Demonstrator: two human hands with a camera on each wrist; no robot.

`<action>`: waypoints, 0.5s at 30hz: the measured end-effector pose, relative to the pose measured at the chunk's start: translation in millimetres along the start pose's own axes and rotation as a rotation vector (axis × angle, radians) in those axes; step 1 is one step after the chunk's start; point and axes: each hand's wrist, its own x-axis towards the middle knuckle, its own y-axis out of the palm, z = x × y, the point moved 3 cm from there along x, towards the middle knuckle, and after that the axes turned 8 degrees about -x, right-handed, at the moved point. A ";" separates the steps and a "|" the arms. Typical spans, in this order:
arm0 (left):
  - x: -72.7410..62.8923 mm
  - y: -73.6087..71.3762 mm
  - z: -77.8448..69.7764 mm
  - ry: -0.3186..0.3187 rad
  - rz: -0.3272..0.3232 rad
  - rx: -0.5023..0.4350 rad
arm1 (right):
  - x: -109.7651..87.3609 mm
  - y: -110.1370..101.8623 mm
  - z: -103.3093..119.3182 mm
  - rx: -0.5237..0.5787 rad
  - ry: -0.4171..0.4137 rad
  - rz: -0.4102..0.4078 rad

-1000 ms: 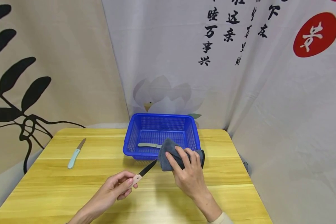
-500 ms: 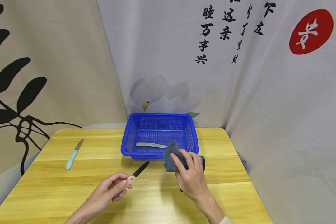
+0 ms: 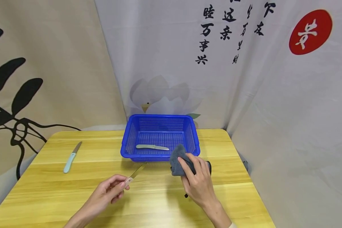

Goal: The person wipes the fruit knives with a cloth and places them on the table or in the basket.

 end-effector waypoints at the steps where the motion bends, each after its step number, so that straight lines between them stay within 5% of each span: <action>1: 1.6 -0.7 -0.3 0.002 -0.006 0.010 | -0.8 -1.0 -0.7 -0.001 0.004 0.001; 15: 31.2 -11.5 -20.0 0.062 -0.043 0.079 | -10.8 -13.7 -2.5 -0.027 0.022 -0.001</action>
